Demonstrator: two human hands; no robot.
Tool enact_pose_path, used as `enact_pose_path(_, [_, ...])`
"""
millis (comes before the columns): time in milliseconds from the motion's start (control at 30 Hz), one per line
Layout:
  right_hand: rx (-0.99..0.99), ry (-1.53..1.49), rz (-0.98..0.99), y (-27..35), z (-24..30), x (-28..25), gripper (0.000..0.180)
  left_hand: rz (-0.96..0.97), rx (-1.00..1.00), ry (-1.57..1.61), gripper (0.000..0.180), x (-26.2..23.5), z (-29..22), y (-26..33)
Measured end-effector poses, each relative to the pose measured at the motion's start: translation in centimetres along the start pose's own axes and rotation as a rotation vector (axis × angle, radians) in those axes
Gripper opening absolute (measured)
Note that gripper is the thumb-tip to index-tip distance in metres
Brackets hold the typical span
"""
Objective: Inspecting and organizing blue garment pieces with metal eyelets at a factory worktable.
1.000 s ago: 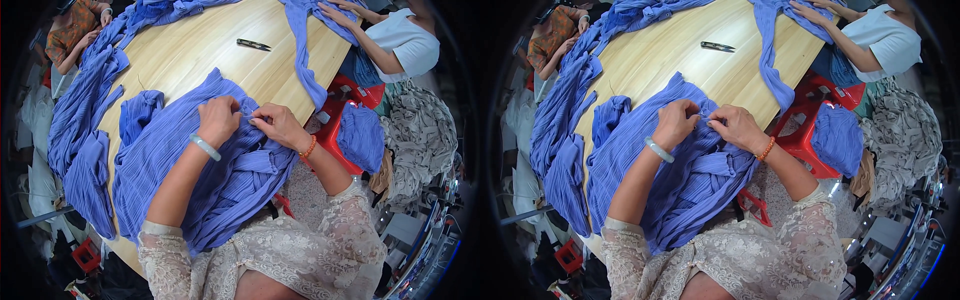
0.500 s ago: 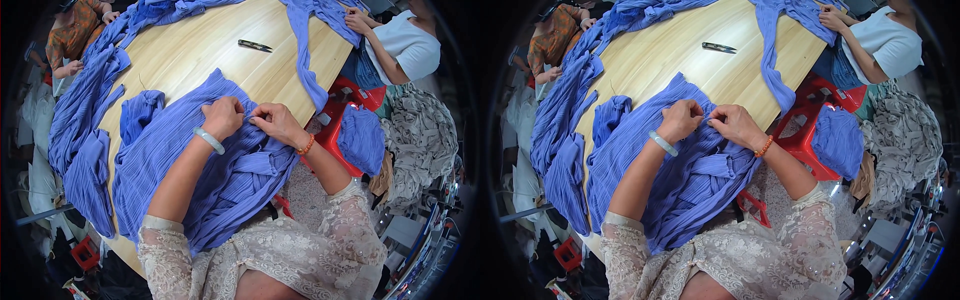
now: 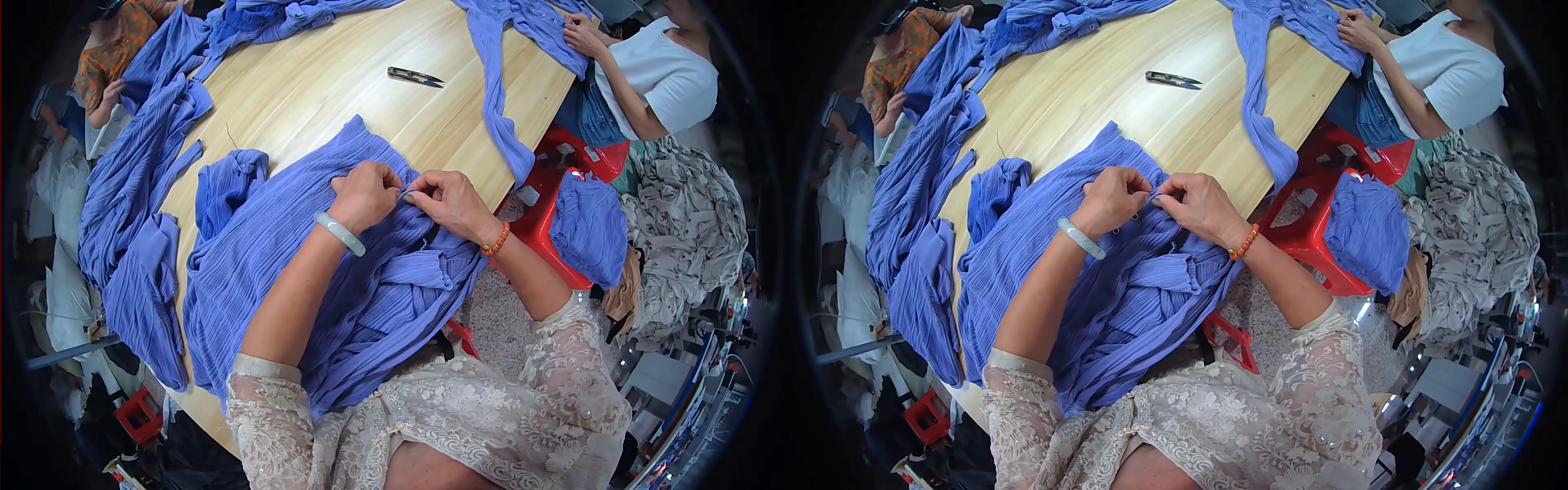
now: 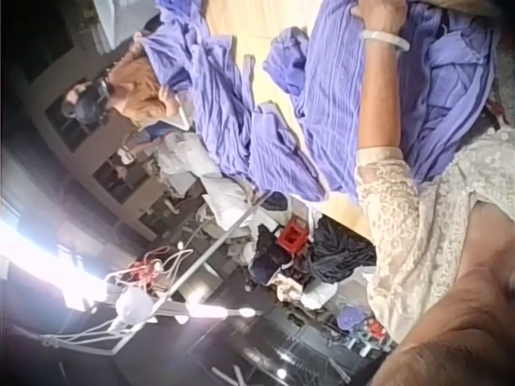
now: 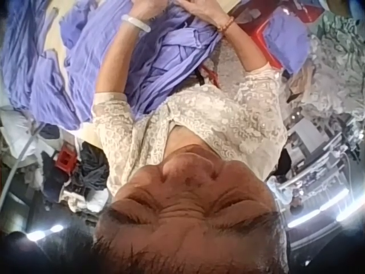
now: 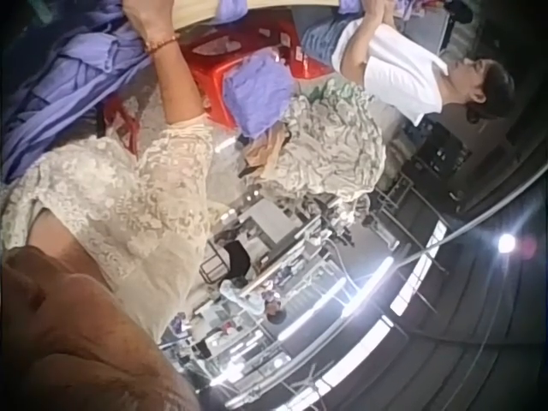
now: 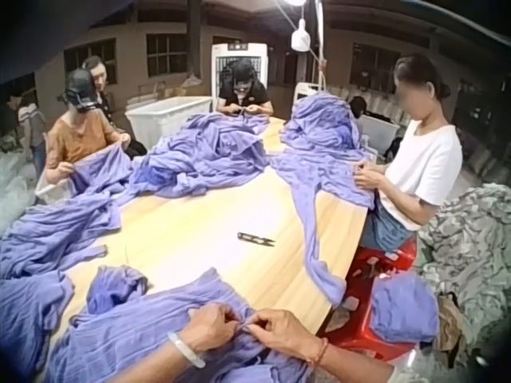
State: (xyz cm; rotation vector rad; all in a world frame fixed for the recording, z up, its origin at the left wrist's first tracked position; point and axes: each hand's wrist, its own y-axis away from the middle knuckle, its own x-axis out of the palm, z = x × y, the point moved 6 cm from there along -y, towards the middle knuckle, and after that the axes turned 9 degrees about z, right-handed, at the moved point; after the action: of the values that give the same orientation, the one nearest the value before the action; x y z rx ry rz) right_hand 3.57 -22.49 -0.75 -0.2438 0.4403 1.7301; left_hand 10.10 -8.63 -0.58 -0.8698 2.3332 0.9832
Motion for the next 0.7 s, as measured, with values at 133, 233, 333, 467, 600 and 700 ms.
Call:
enact_pose_path(133, [0.029, -0.058, -0.002, -0.4, 0.1, 0.0, 0.017, 0.039, 0.032, 0.195, 0.01, 0.3, 1.0, -0.3])
enact_pose_path(233, [0.031, -0.076, 0.002, -0.6, 0.5, -0.1, 0.017, 0.064, 0.093, 0.279, 0.012, 0.3, 2.2, -1.1])
enact_pose_path(333, [0.047, -0.033, -0.01, -0.5, 0.6, -0.3, 0.019, 0.096, 0.075, 0.301, 0.013, 0.2, 1.9, -1.3])
enact_pose_path(467, [0.074, -0.038, 0.019, -0.5, 0.5, -0.2, 0.019, 0.085, 0.066, 0.296, 0.014, 0.2, 1.9, -1.1])
enact_pose_path(600, [0.048, -0.139, 0.054, -1.0, -1.1, 0.2, 0.019, 0.077, 0.092, 0.304, 0.015, 0.5, 2.3, -1.0])
enact_pose_path(700, [0.073, -0.178, 0.053, -1.0, -1.6, 0.3, 0.019, 0.075, 0.094, 0.33, 0.015, 1.0, 2.8, -1.3])
